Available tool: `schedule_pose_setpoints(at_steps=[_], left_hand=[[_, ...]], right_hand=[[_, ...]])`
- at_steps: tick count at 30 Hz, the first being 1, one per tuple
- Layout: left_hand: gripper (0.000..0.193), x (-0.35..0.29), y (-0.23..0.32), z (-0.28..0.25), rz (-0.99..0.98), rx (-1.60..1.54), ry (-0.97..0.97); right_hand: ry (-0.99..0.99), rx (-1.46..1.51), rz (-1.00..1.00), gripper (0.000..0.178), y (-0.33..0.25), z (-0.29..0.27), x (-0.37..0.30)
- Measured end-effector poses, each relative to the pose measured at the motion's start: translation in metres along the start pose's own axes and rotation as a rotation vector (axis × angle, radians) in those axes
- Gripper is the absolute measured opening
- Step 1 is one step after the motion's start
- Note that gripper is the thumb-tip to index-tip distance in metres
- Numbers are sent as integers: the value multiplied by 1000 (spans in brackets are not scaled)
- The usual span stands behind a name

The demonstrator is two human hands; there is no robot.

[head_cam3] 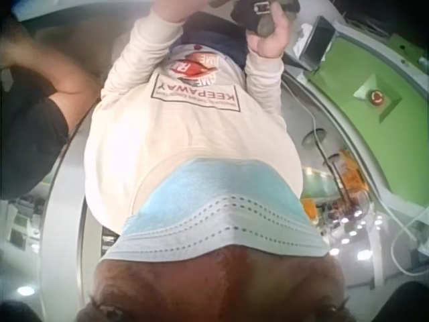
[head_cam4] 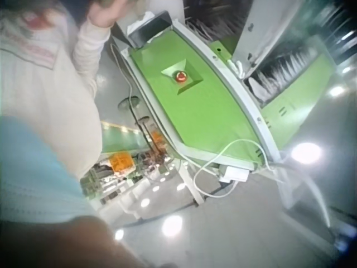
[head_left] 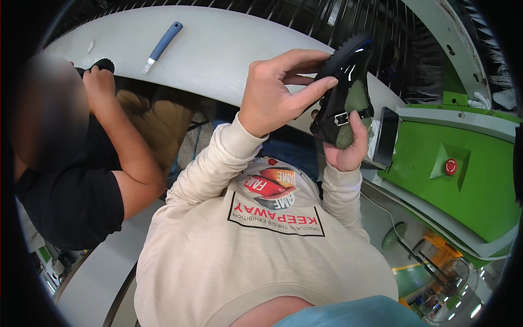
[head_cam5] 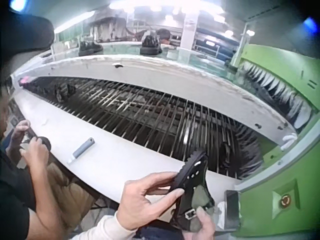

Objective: The person is checking the shoe components and assembling the shoe.

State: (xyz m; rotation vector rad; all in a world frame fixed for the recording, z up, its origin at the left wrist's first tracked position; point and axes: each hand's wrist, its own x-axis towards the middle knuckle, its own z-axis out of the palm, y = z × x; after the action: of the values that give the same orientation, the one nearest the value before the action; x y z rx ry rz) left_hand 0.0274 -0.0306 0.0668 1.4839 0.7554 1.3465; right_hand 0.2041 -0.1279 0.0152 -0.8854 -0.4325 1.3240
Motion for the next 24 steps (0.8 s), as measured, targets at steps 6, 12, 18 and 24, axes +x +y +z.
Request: schedule_pose_setpoints(at_steps=[6, 12, 18, 24], left_hand=[[36, -1, -1, -3, -23, 54, -2], [33, -4, 2, -6, -45, 43, 10], [27, -12, -8, -3, -72, 55, 77], [38, -32, -28, -13, -211, -252, 122]], right_hand=[[-16, -13, 22, 58, 1, 0, 3], [-18, -22, 30, 54, 4, 1, 7], [31, -223, -124, 49, -1, 16, -1], [-53, -820, -465, 76, -1, 41, -12]])
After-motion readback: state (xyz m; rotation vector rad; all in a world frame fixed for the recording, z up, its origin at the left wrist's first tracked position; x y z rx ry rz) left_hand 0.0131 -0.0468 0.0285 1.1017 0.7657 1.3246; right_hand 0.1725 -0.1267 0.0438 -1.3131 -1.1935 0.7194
